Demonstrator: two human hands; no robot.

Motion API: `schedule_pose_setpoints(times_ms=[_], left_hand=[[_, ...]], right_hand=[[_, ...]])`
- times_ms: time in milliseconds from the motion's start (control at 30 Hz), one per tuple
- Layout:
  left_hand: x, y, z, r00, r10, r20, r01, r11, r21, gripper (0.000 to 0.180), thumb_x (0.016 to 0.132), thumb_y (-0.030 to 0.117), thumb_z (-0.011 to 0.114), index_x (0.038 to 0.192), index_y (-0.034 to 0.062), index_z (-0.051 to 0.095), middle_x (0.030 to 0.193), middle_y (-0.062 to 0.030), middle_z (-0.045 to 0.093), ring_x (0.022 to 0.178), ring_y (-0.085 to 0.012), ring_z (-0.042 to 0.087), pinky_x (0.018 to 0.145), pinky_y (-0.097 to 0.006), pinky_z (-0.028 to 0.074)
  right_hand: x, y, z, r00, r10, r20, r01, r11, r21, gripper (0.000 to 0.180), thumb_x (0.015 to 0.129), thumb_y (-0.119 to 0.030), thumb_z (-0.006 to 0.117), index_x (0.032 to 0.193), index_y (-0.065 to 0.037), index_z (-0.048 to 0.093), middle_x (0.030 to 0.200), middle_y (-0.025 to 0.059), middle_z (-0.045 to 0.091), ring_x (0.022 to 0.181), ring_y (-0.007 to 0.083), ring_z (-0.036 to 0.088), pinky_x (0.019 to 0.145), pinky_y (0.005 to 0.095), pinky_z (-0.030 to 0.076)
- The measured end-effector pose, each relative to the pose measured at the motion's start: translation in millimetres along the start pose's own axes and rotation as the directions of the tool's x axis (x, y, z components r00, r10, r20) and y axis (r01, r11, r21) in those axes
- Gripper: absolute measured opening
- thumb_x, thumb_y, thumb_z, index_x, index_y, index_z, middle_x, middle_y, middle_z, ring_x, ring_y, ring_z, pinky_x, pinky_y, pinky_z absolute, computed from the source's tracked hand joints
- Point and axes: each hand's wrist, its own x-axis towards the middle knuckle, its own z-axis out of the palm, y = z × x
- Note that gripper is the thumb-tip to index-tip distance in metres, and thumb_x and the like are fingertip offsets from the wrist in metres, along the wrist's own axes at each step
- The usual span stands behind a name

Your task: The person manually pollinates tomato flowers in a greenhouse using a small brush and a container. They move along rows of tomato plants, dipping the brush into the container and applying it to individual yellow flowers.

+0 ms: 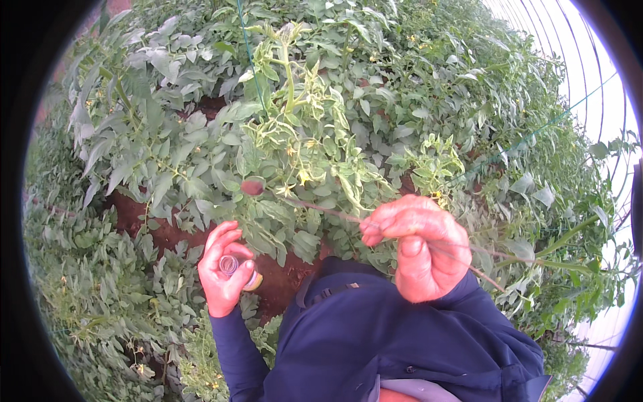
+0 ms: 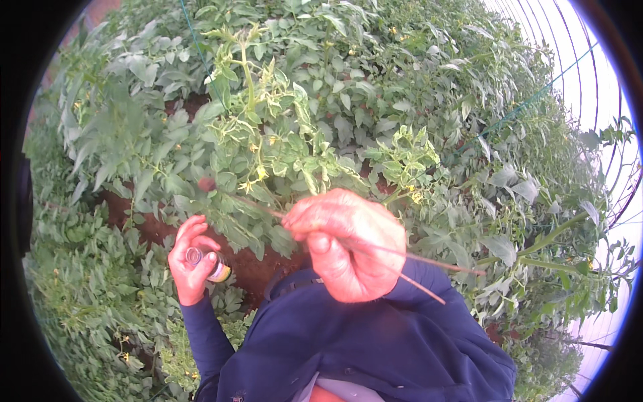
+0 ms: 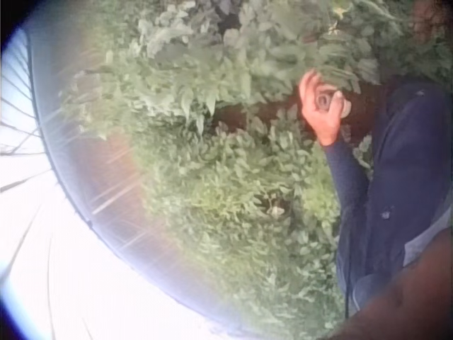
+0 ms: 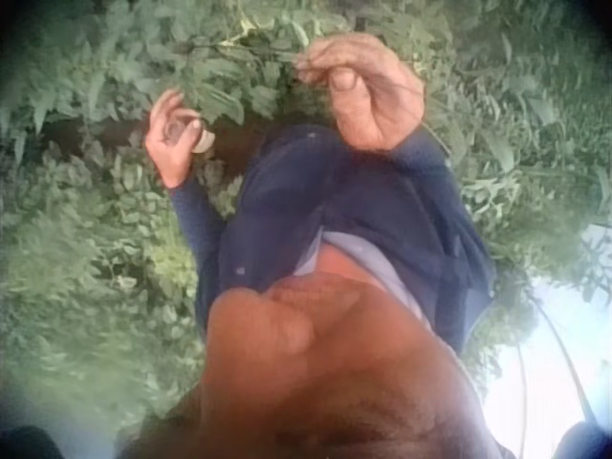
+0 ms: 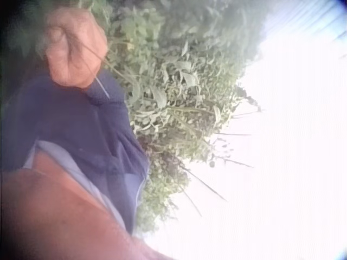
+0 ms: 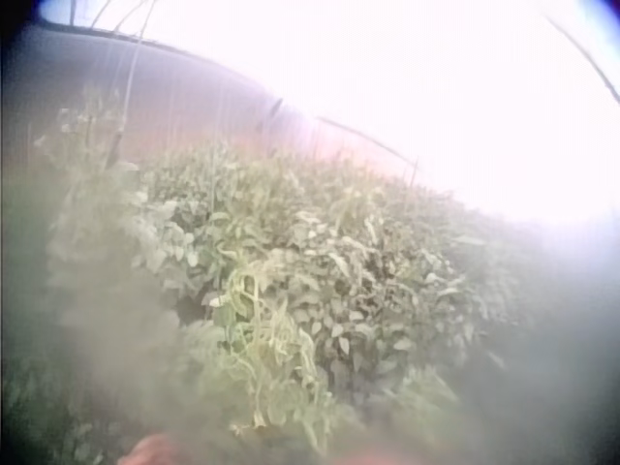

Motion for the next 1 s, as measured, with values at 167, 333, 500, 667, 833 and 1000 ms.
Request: schedule_pose_setpoints(times_ms=[167,333,500,667,833,1000], left_hand=[[-14,4,-9,0.996,-0.084,-0.030,0.082,0.994,-0.065,0.051,0.080,0.013,0.084,0.127,-0.0035,0.072,0.122,-0.0197,0.073,0.130,-0.0244,0.063,0.113,-0.043,0.044],[-22,10,-27,0.997,-0.002,-0.079,0.009,0.996,0.090,0.050,0.082,0.014,0.084,0.126,-0.0039,0.072,0.103,-0.0136,0.078,0.143,-0.0289,0.054,0.116,-0.045,0.042],[-43,4,-50,0.969,-0.071,-0.238,0.085,0.995,0.048,0.051,0.081,0.015,0.084,0.127,-0.0038,0.072,0.121,-0.0177,0.075,0.137,-0.0282,0.058,0.114,-0.043,0.044],[-61,-4,-70,0.919,-0.136,-0.369,0.117,0.990,-0.072,0.055,0.080,0.011,0.081,0.132,-0.0043,0.070,0.141,-0.0200,0.065,0.104,-0.0228,0.073,0.097,-0.038,0.054],[-43,1,-101,0.888,-0.130,-0.442,0.099,0.991,-0.092,0.056,0.079,0.006,0.077,0.133,-0.0048,0.069,0.142,-0.0198,0.062,0.090,-0.0219,0.074,0.089,-0.035,0.057],[8,6,-138,0.903,-0.069,-0.425,0.043,0.997,-0.070,0.056,0.081,0.013,0.084,0.133,-0.0035,0.069,0.141,-0.0201,0.062,0.090,-0.0224,0.074,0.089,-0.035,0.057]], right_hand=[[-1,-2,12,0.999,-0.045,0.030,0.045,0.999,0.015,0.022,0.112,-0.016,0.059,0.105,0.002,0.071,0.099,0.0196,0.076,0.088,0.0299,0.077,0.078,0.0403,0.063],[7,7,33,0.990,-0.103,0.091,0.096,0.992,0.084,0.018,0.109,-0.010,0.061,0.105,0.003,0.072,0.098,0.0205,0.077,0.086,0.0313,0.078,0.077,0.0402,0.063],[19,19,65,0.972,-0.161,0.171,0.129,0.975,0.183,0.016,0.106,-0.006,0.062,0.106,0.004,0.074,0.098,0.0203,0.078,0.088,0.0324,0.079,0.076,0.0400,0.063],[42,42,99,0.942,-0.257,0.217,0.199,0.945,0.260,0.013,0.097,0.003,0.068,0.109,0.005,0.073,0.095,0.0166,0.076,0.080,0.0321,0.078,0.068,0.0377,0.063],[69,65,134,0.957,-0.204,0.205,0.134,0.940,0.314,0.017,0.105,-0.009,0.065,0.107,0.004,0.075,0.097,0.0204,0.077,0.083,0.0331,0.079,0.072,0.0391,0.064],[104,85,162,0.953,-0.200,0.226,0.129,0.947,0.294,0.015,0.105,-0.004,0.062,0.109,0.003,0.074,0.097,0.0193,0.078,0.086,0.0329,0.079,0.073,0.0399,0.064]])
